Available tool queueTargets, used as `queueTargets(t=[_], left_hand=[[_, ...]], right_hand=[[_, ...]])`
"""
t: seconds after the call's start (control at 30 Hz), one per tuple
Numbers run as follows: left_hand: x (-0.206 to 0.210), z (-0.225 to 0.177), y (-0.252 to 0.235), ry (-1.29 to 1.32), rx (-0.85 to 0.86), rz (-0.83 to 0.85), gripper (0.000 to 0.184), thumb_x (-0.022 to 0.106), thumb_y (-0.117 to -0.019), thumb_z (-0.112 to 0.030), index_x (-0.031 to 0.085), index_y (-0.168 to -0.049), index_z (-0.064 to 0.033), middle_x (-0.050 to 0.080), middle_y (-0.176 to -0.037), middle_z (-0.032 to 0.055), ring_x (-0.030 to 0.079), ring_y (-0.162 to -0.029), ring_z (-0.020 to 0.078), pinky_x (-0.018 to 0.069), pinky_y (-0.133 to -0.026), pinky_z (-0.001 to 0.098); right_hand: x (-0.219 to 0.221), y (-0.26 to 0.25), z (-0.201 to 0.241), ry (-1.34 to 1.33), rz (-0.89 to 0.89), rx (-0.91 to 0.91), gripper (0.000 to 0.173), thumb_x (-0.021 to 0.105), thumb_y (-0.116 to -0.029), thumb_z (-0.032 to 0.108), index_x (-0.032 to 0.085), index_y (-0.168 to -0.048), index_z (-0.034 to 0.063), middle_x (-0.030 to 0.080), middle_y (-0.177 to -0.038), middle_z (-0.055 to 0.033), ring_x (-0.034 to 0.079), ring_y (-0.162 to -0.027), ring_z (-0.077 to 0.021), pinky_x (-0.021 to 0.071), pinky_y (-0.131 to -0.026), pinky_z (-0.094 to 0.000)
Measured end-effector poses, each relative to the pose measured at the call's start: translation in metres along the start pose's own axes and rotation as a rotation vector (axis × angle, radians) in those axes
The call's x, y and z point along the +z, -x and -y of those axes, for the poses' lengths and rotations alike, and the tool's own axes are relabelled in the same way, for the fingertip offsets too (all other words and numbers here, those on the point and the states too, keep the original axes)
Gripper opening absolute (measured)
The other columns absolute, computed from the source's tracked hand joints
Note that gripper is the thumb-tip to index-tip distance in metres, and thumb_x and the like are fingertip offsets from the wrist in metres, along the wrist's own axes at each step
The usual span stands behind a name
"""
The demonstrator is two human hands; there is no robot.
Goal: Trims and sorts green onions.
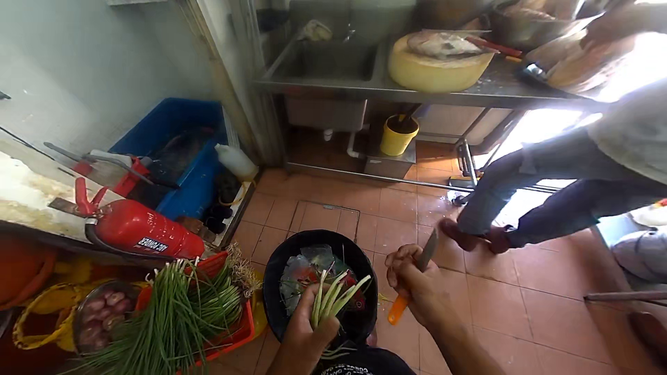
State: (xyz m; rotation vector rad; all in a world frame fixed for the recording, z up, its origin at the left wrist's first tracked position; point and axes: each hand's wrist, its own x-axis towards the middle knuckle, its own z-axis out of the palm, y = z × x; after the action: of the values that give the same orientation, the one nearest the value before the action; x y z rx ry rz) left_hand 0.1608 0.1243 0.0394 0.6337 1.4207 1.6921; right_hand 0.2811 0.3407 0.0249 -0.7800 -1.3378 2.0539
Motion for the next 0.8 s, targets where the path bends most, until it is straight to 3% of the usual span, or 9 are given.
queueTargets(t=[0.07, 0.1, 0.17, 0.23, 0.3, 0.43, 0.53, 0.67, 0.8], left_hand=[[0.002, -0.006, 0.002, -0.154, 0.037, 0.003, 0.086, 0.086, -0.0763, -0.050, 0.048, -0.138, -0.0034, 0.064, -0.101, -0.0019, 0.058, -0.073, 0.0017, 0.0517, -0.062, 0.0186], [0.004, -0.009, 0.002, -0.230, 0.039, -0.007, 0.084, 0.090, -0.0746, -0.037, 0.047, -0.138, -0.0028, 0.064, -0.106, 0.0001, 0.060, -0.077, 0.0026, 0.0541, -0.065, 0.0194], [0.011, -0.011, 0.003, -0.394, 0.041, -0.050, 0.071, 0.085, -0.0761, -0.016, 0.049, -0.135, -0.0008, 0.066, -0.110, 0.0043, 0.064, -0.082, 0.0055, 0.0573, -0.070, 0.0230], [0.012, -0.010, 0.005, -0.491, 0.015, -0.051, 0.058, 0.072, -0.0815, -0.006, 0.048, -0.134, -0.0003, 0.067, -0.112, 0.0059, 0.067, -0.090, 0.0081, 0.0596, -0.076, 0.0266], [0.010, -0.009, 0.005, -0.500, -0.038, -0.012, 0.054, 0.063, -0.0850, -0.005, 0.045, -0.136, -0.0012, 0.066, -0.108, 0.0054, 0.066, -0.089, 0.0096, 0.0590, -0.075, 0.0287], [0.001, -0.006, 0.004, -0.445, -0.141, 0.083, 0.052, 0.058, -0.0888, -0.011, 0.040, -0.137, -0.0045, 0.061, -0.101, 0.0029, 0.062, -0.082, 0.0099, 0.0552, -0.069, 0.0296], [0.004, -0.005, 0.005, -0.167, -0.164, -0.077, 0.049, 0.061, -0.0908, -0.011, 0.042, -0.135, -0.0040, 0.063, -0.095, 0.0041, 0.060, -0.066, 0.0111, 0.0527, -0.057, 0.0278], [0.005, -0.004, 0.003, 0.025, -0.042, -0.148, 0.024, 0.053, -0.0995, -0.011, 0.049, -0.120, 0.0007, 0.064, -0.084, 0.0052, 0.061, -0.062, 0.0113, 0.0535, -0.055, 0.0244], [0.008, -0.007, 0.000, 0.098, -0.077, -0.224, 0.022, 0.049, -0.1021, -0.010, 0.052, -0.119, 0.0041, 0.065, -0.084, 0.0097, 0.060, -0.058, 0.0117, 0.0517, -0.051, 0.0230]], right_hand=[[0.007, 0.004, -0.002, 0.032, 0.121, -0.003, 0.005, 0.059, -0.0922, 0.009, 0.060, -0.095, 0.0130, 0.067, -0.078, -0.0033, 0.053, -0.052, -0.0046, 0.0427, -0.045, -0.0182], [0.012, 0.006, -0.003, 0.048, 0.179, 0.011, 0.005, 0.060, -0.0933, 0.010, 0.063, -0.096, 0.0133, 0.068, -0.077, -0.0010, 0.054, -0.053, -0.0032, 0.0441, -0.046, -0.0178], [0.022, 0.012, -0.003, 0.091, 0.287, 0.059, 0.012, 0.059, -0.0966, 0.016, 0.068, -0.103, 0.0109, 0.069, -0.080, 0.0016, 0.057, -0.057, -0.0018, 0.0465, -0.049, -0.0177], [0.030, 0.015, -0.005, 0.084, 0.382, 0.104, 0.020, 0.063, -0.0996, 0.025, 0.067, -0.111, 0.0085, 0.071, -0.085, 0.0018, 0.059, -0.062, -0.0013, 0.0471, -0.052, -0.0176], [0.036, 0.016, -0.006, 0.057, 0.415, 0.125, 0.023, 0.069, -0.0973, 0.028, 0.069, -0.109, 0.0084, 0.071, -0.084, 0.0015, 0.060, -0.063, -0.0015, 0.0471, -0.053, -0.0172], [0.042, 0.018, -0.006, 0.141, 0.367, 0.139, 0.013, 0.069, -0.0969, 0.021, 0.070, -0.098, 0.0087, 0.068, -0.076, 0.0037, 0.059, -0.060, -0.0021, 0.0489, -0.054, -0.0186], [0.045, 0.019, -0.008, 0.181, 0.281, 0.101, 0.016, 0.068, -0.0977, 0.021, 0.072, -0.095, 0.0055, 0.069, -0.075, 0.0011, 0.060, -0.059, -0.0039, 0.0517, -0.055, -0.0200], [0.047, 0.021, -0.016, 0.190, 0.154, 0.084, 0.018, 0.065, -0.0994, 0.019, 0.068, -0.089, 0.0044, 0.066, -0.070, -0.0019, 0.057, -0.055, -0.0057, 0.0475, -0.051, -0.0201], [0.045, 0.024, -0.023, 0.138, 0.172, 0.089, 0.018, 0.065, -0.0997, 0.023, 0.066, -0.094, 0.0057, 0.065, -0.073, -0.0026, 0.057, -0.058, -0.0072, 0.0462, -0.052, -0.0208]])
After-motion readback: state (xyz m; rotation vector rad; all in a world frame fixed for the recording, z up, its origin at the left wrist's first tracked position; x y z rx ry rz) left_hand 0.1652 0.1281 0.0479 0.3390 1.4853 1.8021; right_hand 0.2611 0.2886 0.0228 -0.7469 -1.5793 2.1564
